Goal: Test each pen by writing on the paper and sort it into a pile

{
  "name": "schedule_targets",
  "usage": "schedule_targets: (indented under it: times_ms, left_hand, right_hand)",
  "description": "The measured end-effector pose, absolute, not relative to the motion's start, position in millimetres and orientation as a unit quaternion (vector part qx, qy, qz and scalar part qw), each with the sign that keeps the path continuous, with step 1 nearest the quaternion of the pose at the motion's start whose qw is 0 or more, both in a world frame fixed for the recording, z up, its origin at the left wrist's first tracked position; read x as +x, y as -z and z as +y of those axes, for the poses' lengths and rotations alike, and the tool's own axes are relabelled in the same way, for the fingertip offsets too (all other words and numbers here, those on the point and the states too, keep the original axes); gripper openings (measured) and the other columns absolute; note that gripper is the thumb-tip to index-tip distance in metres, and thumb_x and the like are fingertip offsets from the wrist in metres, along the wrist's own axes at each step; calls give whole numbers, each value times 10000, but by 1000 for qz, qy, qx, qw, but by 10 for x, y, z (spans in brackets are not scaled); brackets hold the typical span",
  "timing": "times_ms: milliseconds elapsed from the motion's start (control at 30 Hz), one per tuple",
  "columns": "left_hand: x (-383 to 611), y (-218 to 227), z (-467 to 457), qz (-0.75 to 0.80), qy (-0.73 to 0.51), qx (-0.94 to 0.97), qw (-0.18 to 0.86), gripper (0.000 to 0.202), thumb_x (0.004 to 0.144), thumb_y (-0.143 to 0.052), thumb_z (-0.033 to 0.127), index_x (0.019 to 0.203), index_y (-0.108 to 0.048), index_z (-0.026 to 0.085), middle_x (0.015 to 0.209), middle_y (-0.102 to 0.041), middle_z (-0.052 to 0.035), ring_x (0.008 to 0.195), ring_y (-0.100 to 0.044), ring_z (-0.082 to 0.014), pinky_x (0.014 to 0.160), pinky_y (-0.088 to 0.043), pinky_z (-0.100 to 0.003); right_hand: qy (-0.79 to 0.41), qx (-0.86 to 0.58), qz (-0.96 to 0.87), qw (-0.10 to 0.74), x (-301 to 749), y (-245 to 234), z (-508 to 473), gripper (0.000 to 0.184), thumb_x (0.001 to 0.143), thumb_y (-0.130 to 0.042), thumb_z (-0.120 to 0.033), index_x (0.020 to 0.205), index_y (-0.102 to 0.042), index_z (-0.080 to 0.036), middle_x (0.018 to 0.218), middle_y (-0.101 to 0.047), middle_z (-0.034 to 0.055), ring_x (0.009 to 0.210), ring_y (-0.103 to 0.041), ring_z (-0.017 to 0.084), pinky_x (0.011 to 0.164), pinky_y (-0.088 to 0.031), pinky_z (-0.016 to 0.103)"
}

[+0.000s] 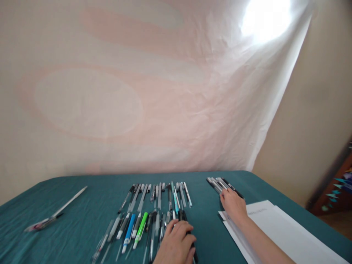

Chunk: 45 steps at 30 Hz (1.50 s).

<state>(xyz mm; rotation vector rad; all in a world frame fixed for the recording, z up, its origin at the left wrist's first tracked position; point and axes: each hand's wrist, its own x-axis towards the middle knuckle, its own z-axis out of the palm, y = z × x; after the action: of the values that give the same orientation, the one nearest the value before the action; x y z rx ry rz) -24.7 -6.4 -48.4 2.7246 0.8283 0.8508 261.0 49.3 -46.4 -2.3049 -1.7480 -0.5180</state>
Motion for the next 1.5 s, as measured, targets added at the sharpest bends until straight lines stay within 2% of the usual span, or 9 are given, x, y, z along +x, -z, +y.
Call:
schedule_targets:
  times_ms: [233,367,567,767,1067,1300,1433,1500]
  left_hand:
    - [-234,582,-24,275,-292,914,63,146,756,-568,250,894,-608,227,1035,-592,-41,1030,-504,-227,979,-277,-419]
    - [-217,607,6,270,-289,917,48,124,758,-572,260,870,-615,228,1031,-601,-41,1015,-513,-230,957,-297,-402]
    - [-230,436,-53,270,-259,926,48,146,763,-564,231,899,-617,219,1041,-605,-57,1029,-512,-237,939,-323,-401]
    - [-273,254,-127,274,-233,931,55,143,802,-531,210,919,-613,216,1073,-603,-67,1054,-506,-230,938,-341,-398]
    - [-213,505,-31,266,-291,918,46,117,765,-532,203,834,-625,224,1006,-608,-56,987,-516,-229,897,-378,-394]
    - [-253,307,-128,278,-302,909,67,157,764,-507,137,861,-615,198,993,-593,-63,998,-507,-218,889,-393,-371]
    - [-240,372,-113,277,-343,895,65,170,773,-492,135,871,-613,204,981,-597,-52,966,-524,-206,875,-407,-370]
    - [-242,383,-110,276,-347,894,65,196,781,-469,123,888,-613,201,974,-600,-54,948,-536,-201,859,-422,-364]
  right_hand:
    - [190,-784,-583,100,2620,453,500,159,843,-441,-264,846,-579,-185,904,-588,91,808,-603,231,539,-421,290]
    - [205,-740,-627,131,2543,406,471,157,847,-429,-247,896,-573,-211,931,-579,65,748,-606,193,530,-413,267]
    - [120,-657,-723,179,2099,266,453,133,837,-445,-229,904,-560,-225,906,-581,22,761,-611,165,602,-423,250]
    - [52,-658,-739,136,1499,120,641,162,843,-447,-231,981,-521,-191,974,-567,65,818,-616,189,667,-419,267]
    - [7,-705,-700,113,1420,246,825,180,805,-441,-131,963,-525,-122,956,-604,137,846,-625,216,690,-420,278]
    - [-31,-730,-678,81,1691,229,793,173,697,-496,-90,831,-604,-112,865,-659,171,831,-636,258,680,-412,308]
    - [-54,-738,-665,99,1818,235,774,146,633,-536,-100,754,-614,-119,861,-661,178,835,-626,280,649,-397,305]
    - [-76,-737,-661,117,1876,238,769,85,605,-541,-98,658,-598,-133,790,-664,154,790,-626,265,620,-386,288]
